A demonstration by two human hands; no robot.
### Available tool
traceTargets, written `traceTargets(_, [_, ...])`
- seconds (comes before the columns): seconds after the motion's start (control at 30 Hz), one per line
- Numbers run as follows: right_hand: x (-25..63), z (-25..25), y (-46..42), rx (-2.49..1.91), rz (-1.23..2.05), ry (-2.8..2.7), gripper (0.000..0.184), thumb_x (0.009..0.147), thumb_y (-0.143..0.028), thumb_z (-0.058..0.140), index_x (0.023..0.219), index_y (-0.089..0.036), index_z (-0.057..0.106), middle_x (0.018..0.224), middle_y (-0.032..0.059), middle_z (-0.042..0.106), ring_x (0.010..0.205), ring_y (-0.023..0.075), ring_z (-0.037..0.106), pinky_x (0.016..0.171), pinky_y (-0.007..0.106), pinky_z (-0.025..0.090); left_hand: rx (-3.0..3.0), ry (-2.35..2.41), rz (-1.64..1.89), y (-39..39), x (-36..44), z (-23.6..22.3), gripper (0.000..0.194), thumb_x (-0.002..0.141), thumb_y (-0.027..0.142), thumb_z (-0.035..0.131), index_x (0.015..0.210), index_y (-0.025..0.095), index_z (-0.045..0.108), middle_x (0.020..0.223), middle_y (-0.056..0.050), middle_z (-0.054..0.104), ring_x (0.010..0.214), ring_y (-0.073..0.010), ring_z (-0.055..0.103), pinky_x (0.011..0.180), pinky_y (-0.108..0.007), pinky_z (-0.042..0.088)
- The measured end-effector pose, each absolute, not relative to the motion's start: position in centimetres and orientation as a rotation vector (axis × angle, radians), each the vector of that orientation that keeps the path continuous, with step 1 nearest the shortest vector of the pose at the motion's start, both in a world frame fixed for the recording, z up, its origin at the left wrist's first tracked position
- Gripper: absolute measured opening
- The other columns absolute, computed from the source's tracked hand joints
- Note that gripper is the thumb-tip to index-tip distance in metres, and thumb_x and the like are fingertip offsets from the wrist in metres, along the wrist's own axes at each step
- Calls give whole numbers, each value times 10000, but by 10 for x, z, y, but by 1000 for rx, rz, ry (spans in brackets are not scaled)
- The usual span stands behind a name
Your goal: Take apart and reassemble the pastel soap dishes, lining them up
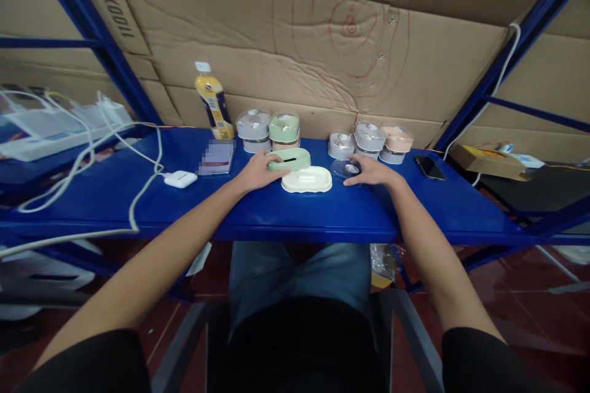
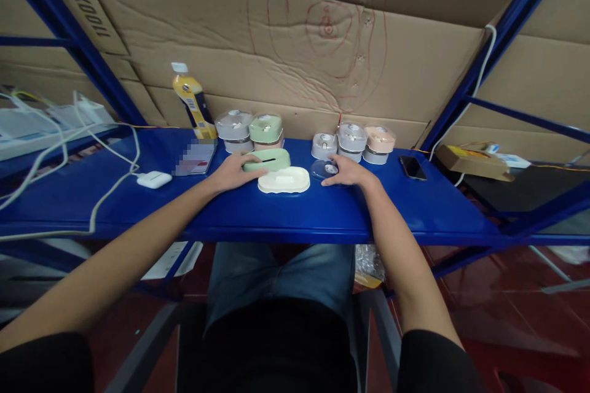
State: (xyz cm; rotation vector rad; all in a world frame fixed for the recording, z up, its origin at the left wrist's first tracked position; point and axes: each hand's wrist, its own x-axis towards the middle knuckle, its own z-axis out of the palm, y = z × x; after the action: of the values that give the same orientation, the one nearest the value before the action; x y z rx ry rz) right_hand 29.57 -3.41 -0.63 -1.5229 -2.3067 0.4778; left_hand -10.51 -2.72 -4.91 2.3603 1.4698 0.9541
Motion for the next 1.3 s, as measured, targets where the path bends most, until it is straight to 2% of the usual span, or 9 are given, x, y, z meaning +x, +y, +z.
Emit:
traceTargets(0.07, [296,-6,-33,-1525,468,-2309,1063,672,-551,1023,1600,-194,645,1546,210,720,1386,458,721,1209,654,567,2342,1455,988,-30,-104,-46,543,859,699,798,1106,217,826,1156,-125,735,1215,-383,698,1153,-572,564])
traceTargets(0.23, [297,-5,-35,-1568,424,-2229,1008,690,-522,1002,1569,-163,662,1438,214,770,1283,441,763,1147,645,598,2394,1226,1123,-49,-91,-39,468,920,629,792,1177,239,795,1464,-127,654,1419,-378,628,1293,-575,467])
traceTargets(0.33, [299,1,-39,-1507,382,-2125,923,721,-542,964,1525,-182,687,1475,196,756,1327,431,738,1175,649,575,2464,1058,1047,-61,-77,-37,497,923,617,797,1255,247,770,1463,-119,666,1416,-371,642,1293,-565,471])
traceTargets(0.47, [287,8,-47,-1164,483,-2096,867,763,-574,921,1533,-253,682,1602,137,695,1463,388,663,1269,607,504,2454,1042,953,-67,-65,-40,746,834,642,877,1421,230,670,1501,-152,687,1433,-411,649,1271,-588,495])
traceTargets(0.6, [247,10,-53,-924,562,-2313,863,750,-572,952,1530,-296,704,1586,104,708,1447,369,674,1273,592,507,2389,1086,951,-65,-61,-44,1072,725,665,960,1585,199,522,1637,-220,613,1509,-465,606,1278,-623,489])
traceTargets(0.8, [202,7,-45,-820,466,-2487,824,764,-534,965,1511,-271,735,1511,118,736,1396,357,696,1256,575,515,2355,1085,963,-65,-59,-48,1283,723,607,963,1736,161,314,1698,-265,542,1558,-495,566,1278,-619,491])
traceTargets(1.1, [202,-4,-37,-828,477,-2539,853,816,-588,926,1571,-269,691,1496,123,717,1398,356,686,1251,571,510,2374,1095,905,-63,-60,-48,1273,696,609,965,1712,132,365,1736,-290,490,1601,-514,510,1318,-642,442])
traceTargets(1.23, [213,-11,-61,-882,358,-2561,961,900,-684,830,1716,-280,523,1646,163,583,1499,401,611,1274,599,493,2372,1074,906,-63,-61,-48,1188,722,612,950,1675,151,410,1677,-274,556,1538,-504,574,1265,-636,495])
traceTargets(1.3, [223,-9,-79,-976,282,-2611,1004,938,-683,787,1775,-272,416,1691,191,518,1526,426,583,1251,588,519,2362,1092,897,-61,-62,-49,1146,761,594,924,1672,146,392,1604,-263,618,1488,-475,622,1237,-618,522])
